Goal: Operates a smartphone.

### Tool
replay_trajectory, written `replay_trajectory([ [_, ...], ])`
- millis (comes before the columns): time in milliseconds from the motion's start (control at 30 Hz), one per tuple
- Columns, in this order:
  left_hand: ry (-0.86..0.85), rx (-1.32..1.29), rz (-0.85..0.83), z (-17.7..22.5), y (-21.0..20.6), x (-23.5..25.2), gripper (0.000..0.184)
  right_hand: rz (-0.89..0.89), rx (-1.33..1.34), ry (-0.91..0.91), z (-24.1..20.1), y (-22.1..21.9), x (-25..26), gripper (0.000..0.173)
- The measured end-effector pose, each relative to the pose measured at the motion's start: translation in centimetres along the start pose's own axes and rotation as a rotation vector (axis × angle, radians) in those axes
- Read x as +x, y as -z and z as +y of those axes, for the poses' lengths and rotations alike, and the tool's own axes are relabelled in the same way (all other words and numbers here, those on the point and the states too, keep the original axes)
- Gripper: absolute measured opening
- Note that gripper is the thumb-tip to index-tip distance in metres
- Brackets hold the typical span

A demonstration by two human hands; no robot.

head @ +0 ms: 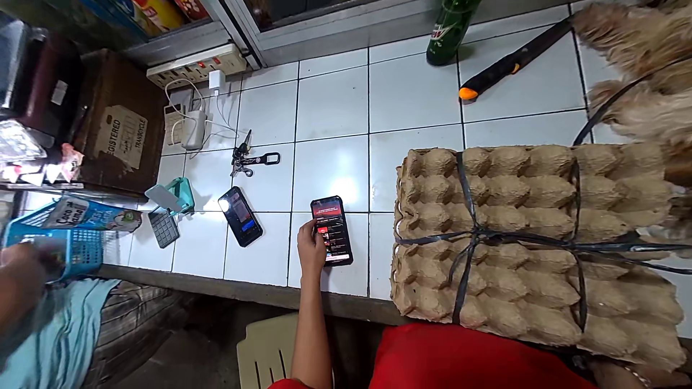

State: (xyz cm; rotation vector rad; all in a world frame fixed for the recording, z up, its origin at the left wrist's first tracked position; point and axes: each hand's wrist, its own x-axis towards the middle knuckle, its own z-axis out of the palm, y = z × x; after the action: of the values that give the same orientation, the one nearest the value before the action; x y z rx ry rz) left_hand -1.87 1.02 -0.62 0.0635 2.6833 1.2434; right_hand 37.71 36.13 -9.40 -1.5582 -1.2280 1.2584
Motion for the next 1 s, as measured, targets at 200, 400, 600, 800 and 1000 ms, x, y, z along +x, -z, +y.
replay_trajectory([
  [200,-0.064,0.113,-0.014,0.0,-0.4,0.3,0.043,0.316,-0.221,-0.387,-21.1,-11.7,-9.6,0.041],
  [400,-0.035,0.153,-0.014,0.4,-0.5,0.3,0.045,0.304,-0.195,-0.362,-20.6,-11.3,-9.3,0.04],
  [600,-0.046,0.236,-0.01,0.7,-0.7,0.6,0.045,0.298,-0.252,-0.37,-20.7,-11.2,-9.2,0.039],
  [800,-0.042,0.23,-0.01,0.9,-0.7,0.6,0.045,0.29,-0.31,-0.384,-20.9,-11.3,-9.0,0.037],
  [1000,0.017,0.302,-0.039,2.1,-0.7,0.5,0.044,0.288,-0.405,-0.454,-21.1,-10.9,-8.7,0.041],
])
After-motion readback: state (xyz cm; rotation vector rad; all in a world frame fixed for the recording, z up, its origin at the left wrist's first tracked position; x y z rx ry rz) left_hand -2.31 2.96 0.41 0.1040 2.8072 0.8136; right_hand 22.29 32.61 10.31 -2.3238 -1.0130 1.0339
